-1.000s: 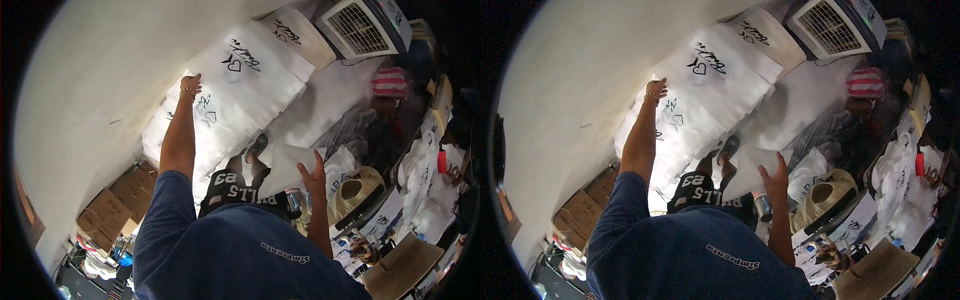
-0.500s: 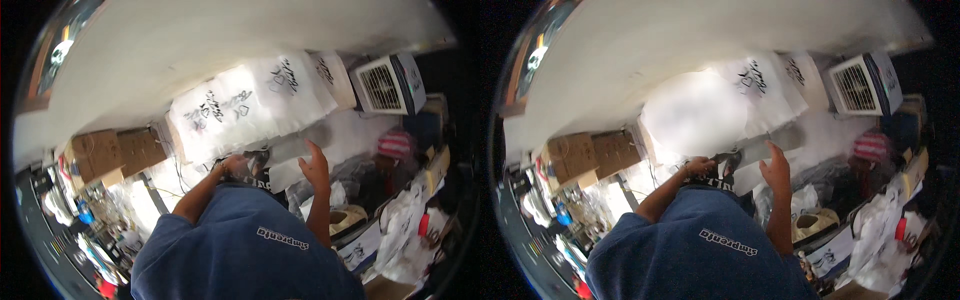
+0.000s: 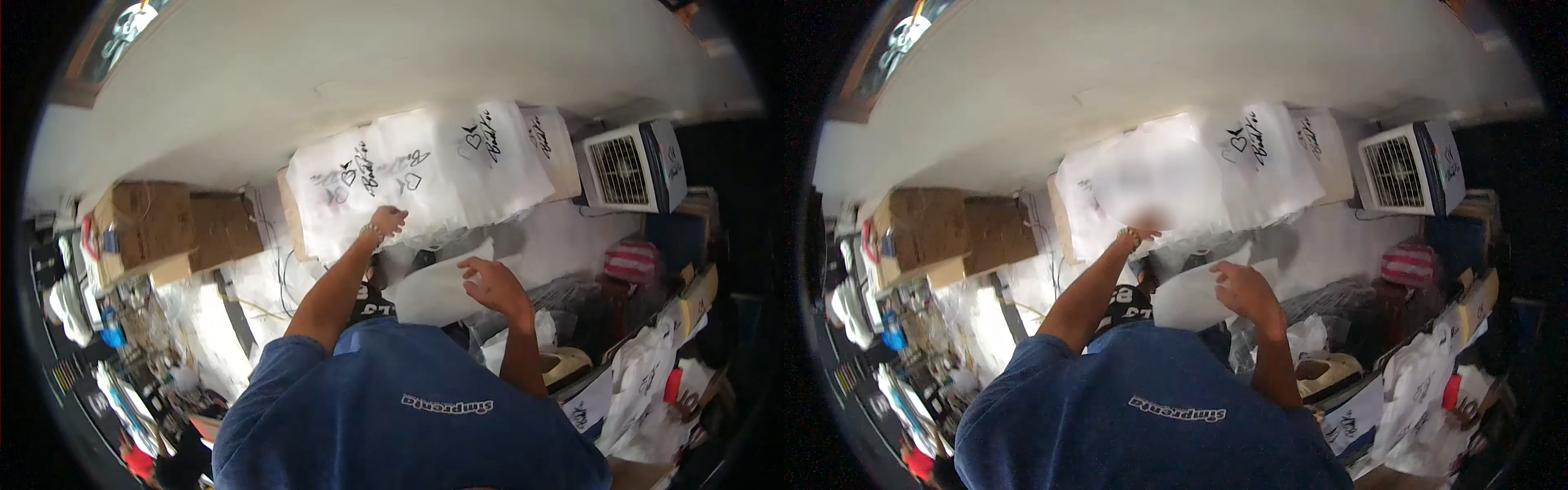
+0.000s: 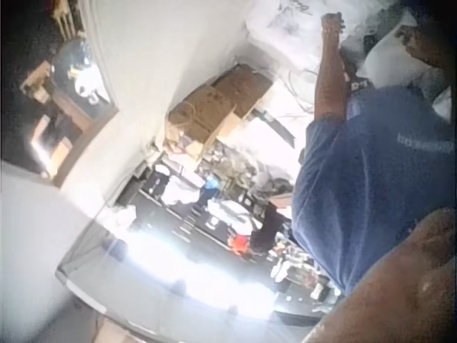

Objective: The person places white transfer papers onto printing frames by hand and then walks around the workshop gathering, stacking, and sorting more white sheets from various surfaces.

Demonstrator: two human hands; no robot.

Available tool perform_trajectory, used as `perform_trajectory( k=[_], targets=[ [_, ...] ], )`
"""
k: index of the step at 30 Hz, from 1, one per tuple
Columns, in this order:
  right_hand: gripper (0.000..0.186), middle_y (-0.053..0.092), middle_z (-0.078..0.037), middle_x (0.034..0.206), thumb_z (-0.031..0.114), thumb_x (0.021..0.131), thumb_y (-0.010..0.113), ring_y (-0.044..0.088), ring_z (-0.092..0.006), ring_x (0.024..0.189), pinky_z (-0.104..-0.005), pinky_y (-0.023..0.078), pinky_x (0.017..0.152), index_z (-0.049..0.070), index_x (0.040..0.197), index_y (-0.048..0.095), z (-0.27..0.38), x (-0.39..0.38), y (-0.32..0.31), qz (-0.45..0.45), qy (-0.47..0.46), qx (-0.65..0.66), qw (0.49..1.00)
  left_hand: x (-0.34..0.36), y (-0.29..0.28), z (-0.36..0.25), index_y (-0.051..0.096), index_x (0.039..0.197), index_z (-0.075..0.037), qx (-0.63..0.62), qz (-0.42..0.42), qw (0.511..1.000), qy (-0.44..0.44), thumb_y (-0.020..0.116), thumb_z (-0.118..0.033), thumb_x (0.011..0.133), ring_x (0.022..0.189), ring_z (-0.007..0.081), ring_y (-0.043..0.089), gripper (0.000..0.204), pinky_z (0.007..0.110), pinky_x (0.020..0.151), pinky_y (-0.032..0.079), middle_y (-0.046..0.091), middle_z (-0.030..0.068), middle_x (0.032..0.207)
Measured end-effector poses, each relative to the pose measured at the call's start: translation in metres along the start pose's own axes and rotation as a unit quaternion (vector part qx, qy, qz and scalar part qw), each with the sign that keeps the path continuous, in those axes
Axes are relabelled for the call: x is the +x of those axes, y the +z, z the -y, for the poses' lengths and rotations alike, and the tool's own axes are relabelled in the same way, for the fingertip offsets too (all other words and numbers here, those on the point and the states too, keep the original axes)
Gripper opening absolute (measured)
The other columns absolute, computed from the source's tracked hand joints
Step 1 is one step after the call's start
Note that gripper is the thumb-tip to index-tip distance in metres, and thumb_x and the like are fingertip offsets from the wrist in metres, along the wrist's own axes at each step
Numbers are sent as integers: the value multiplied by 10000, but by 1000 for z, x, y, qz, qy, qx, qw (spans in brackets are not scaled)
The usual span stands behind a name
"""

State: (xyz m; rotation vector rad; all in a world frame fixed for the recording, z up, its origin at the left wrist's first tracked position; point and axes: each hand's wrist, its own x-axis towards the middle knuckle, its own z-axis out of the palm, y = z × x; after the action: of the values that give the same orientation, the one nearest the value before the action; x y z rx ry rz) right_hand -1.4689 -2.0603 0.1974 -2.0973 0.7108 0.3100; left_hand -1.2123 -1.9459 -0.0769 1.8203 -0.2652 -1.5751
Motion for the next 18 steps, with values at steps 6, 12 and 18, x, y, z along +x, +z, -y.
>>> perform_trajectory(
  k=[6,12,18],
  targets=[
    [340,694,-116,911,199,819,629,660,-273,753,-374,506,716,87,1138,605,-48,-17,33,21,142,111,983,169,6,-89,676,931,-69,246,1,966,82,660,-405,813,771,275,639,356,393,662,515,675,130,861],
    [343,700,-91,904,202,814,645,658,-271,791,-378,497,720,104,1140,599,-116,-17,40,64,188,188,962,234,35,-158,587,1106,39,269,-262,926,27,678,-509,771,1036,358,622,648,416,872,514,629,270,1084],
    [345,700,-95,908,203,808,646,656,-278,751,-371,494,709,97,1133,595,-162,-14,30,69,232,161,957,238,41,-179,634,1019,-10,259,-249,933,8,686,-449,765,993,308,650,510,381,872,517,676,185,1016]
  ],
)
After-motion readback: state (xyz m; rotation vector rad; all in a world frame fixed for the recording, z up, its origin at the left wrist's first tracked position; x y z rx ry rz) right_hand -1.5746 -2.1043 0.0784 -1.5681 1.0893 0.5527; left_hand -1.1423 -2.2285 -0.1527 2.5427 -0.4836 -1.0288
